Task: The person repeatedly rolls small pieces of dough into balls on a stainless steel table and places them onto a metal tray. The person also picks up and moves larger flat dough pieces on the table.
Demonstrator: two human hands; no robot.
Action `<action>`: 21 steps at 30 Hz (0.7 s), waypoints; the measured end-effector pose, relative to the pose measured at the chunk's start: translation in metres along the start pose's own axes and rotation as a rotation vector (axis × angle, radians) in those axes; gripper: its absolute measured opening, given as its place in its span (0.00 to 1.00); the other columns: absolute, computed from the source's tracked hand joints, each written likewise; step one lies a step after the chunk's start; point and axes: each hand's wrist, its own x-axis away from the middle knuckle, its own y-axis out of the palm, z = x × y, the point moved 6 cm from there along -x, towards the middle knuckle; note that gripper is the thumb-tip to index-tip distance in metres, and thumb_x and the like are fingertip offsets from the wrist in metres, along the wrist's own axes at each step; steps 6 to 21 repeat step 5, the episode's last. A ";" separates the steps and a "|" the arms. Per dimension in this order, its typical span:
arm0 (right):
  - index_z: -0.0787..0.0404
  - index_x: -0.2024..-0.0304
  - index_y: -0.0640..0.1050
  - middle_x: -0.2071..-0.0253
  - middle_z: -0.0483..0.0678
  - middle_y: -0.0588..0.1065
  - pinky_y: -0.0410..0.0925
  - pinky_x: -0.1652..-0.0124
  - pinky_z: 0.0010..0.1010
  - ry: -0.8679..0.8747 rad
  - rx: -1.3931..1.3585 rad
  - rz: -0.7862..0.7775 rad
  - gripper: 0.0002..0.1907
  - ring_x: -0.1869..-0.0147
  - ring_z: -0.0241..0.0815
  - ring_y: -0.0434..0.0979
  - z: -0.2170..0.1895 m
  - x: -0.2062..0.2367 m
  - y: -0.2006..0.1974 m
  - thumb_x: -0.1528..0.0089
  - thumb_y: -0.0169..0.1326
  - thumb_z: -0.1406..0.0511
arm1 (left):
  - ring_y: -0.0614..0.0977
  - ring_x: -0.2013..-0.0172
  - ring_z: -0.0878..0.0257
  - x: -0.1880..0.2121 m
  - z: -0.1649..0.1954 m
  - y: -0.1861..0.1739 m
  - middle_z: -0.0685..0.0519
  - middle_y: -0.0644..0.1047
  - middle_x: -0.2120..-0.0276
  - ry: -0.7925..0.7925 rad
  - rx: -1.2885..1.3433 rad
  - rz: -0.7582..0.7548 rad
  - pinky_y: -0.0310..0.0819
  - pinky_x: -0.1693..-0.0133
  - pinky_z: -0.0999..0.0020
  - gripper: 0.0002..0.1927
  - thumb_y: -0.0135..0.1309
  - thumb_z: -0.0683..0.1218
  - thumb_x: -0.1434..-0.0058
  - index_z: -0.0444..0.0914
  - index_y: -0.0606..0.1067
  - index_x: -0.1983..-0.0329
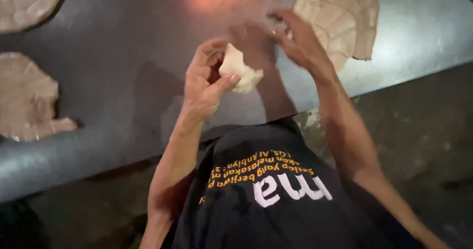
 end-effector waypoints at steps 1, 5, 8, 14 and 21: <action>0.60 0.33 0.71 0.36 0.51 0.73 0.69 0.39 0.40 -0.118 -0.311 -0.132 0.26 0.33 0.47 0.72 -0.026 0.014 0.018 0.30 0.59 0.58 | 0.80 0.51 0.66 0.003 0.003 -0.008 0.54 0.77 0.51 0.043 -0.005 0.017 0.78 0.48 0.71 0.30 0.62 0.35 0.39 0.37 0.66 0.34; 0.67 0.34 0.67 0.39 0.49 0.72 0.70 0.35 0.47 -0.159 -0.778 -0.382 0.31 0.33 0.49 0.72 -0.097 0.047 0.079 0.34 0.64 0.62 | 0.80 0.48 0.62 0.023 -0.013 -0.047 0.47 0.78 0.47 0.052 -0.166 0.160 0.78 0.44 0.68 0.21 0.58 0.35 0.26 0.29 0.70 0.32; 0.67 0.34 0.67 0.39 0.49 0.72 0.70 0.35 0.47 -0.159 -0.778 -0.382 0.31 0.33 0.49 0.72 -0.097 0.047 0.079 0.34 0.64 0.62 | 0.80 0.48 0.62 0.023 -0.013 -0.047 0.47 0.78 0.47 0.052 -0.166 0.160 0.78 0.44 0.68 0.21 0.58 0.35 0.26 0.29 0.70 0.32; 0.67 0.34 0.67 0.39 0.49 0.72 0.70 0.35 0.47 -0.159 -0.778 -0.382 0.31 0.33 0.49 0.72 -0.097 0.047 0.079 0.34 0.64 0.62 | 0.80 0.48 0.62 0.023 -0.013 -0.047 0.47 0.78 0.47 0.052 -0.166 0.160 0.78 0.44 0.68 0.21 0.58 0.35 0.26 0.29 0.70 0.32; 0.67 0.34 0.67 0.39 0.49 0.72 0.70 0.35 0.47 -0.159 -0.778 -0.382 0.31 0.33 0.49 0.72 -0.097 0.047 0.079 0.34 0.64 0.62 | 0.80 0.48 0.62 0.023 -0.013 -0.047 0.47 0.78 0.47 0.052 -0.166 0.160 0.78 0.44 0.68 0.21 0.58 0.35 0.26 0.29 0.70 0.32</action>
